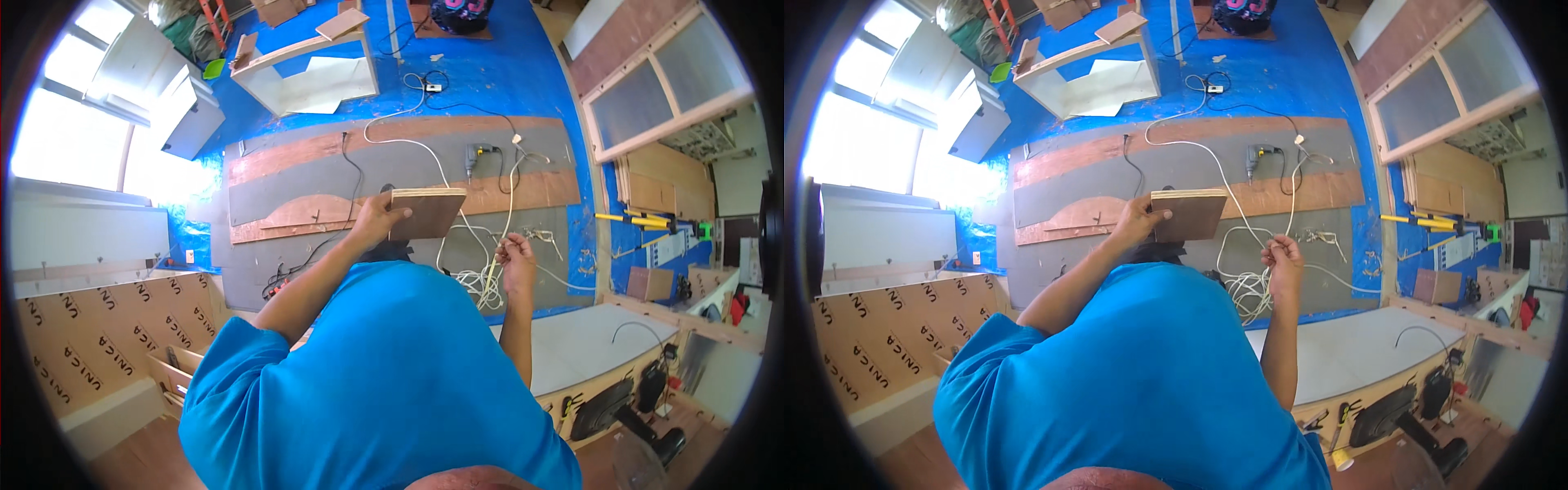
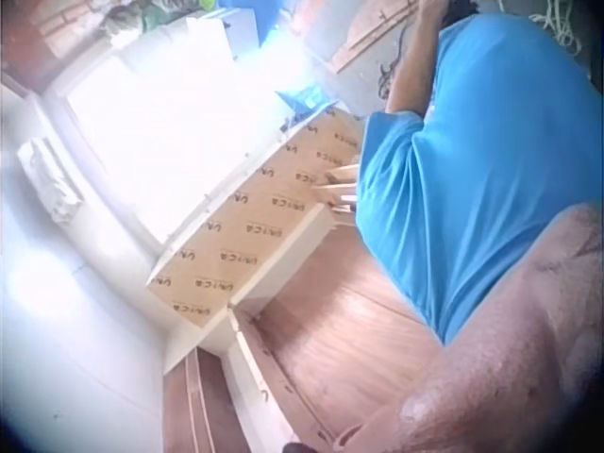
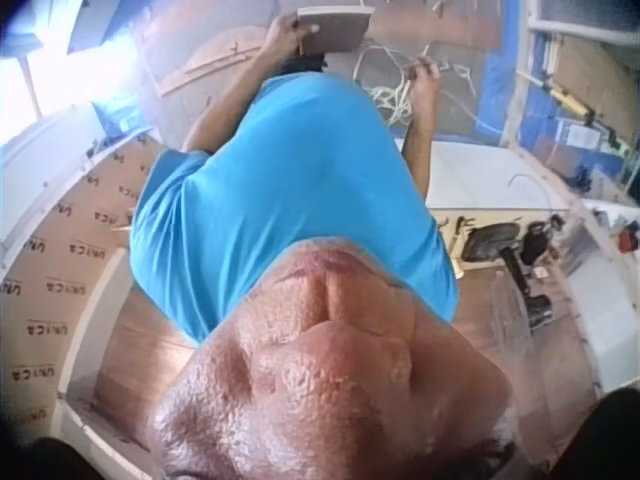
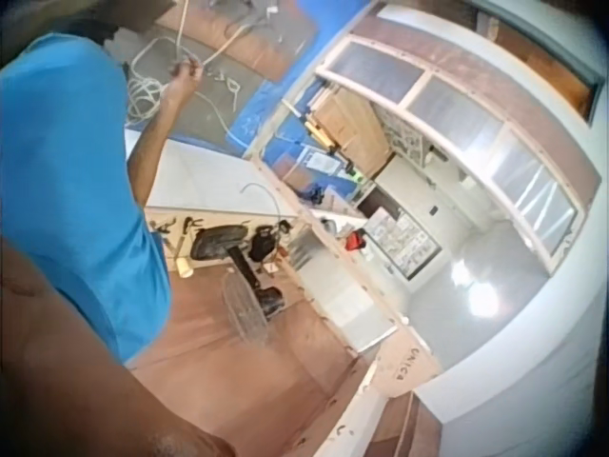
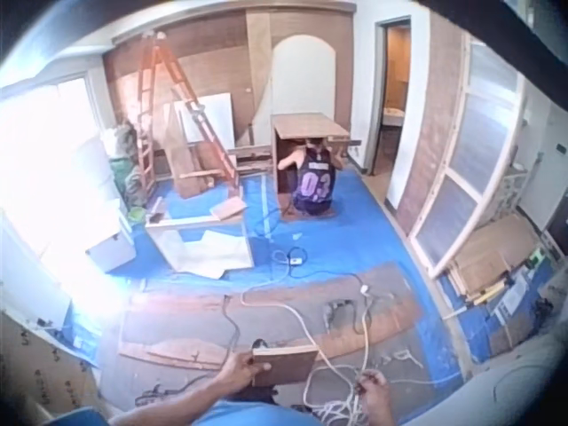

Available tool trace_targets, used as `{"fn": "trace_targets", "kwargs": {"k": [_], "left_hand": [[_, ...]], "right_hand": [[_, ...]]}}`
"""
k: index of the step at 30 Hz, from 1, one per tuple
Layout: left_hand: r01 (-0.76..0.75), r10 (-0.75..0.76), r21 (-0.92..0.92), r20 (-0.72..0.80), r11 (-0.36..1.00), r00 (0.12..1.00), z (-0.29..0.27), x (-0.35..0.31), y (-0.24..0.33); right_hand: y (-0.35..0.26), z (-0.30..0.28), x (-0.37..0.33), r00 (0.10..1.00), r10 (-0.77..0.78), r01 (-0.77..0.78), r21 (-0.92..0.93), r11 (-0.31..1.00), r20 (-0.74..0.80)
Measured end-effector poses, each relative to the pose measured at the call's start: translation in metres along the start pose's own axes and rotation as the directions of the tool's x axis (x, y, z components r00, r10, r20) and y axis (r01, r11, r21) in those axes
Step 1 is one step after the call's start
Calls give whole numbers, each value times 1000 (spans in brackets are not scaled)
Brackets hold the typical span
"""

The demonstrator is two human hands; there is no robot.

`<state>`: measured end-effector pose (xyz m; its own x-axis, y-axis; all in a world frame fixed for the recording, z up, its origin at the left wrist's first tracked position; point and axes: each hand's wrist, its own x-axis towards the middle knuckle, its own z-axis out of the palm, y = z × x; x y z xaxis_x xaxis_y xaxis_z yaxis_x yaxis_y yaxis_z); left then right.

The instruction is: The person aligns pieces of plywood together and uses a power drill to drive screws into the wood, securing the panels into an L-shaped structure.

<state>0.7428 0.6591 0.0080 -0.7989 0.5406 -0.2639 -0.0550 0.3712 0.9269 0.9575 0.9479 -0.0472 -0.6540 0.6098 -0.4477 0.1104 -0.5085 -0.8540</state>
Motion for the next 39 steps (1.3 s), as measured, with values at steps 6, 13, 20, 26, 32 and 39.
{"fn": "trace_targets", "kwargs": {"k": [6,13,20,26,32,39], "left_hand": [[32,-62,-228,-124,973,990,-54,63,-50],[161,-196,-189,-185,969,963,-140,182,-54],[196,-159,100,-295,975,942,-234,256,-22],[280,-218,129,-362,951,907,-283,292,4],[271,-184,193,-374,943,909,-312,328,7],[230,-230,-32,-268,973,936,-362,392,15]], "right_hand": [[12,88,79,976,164,-147,-117,982,147],[-5,208,183,944,277,-214,-311,926,178],[-39,329,277,929,283,-171,-403,899,239],[-54,416,332,877,362,-169,-500,849,318],[-43,483,396,790,479,-205,-571,795,382],[-60,574,467,721,402,-50,-535,843,565]]}}
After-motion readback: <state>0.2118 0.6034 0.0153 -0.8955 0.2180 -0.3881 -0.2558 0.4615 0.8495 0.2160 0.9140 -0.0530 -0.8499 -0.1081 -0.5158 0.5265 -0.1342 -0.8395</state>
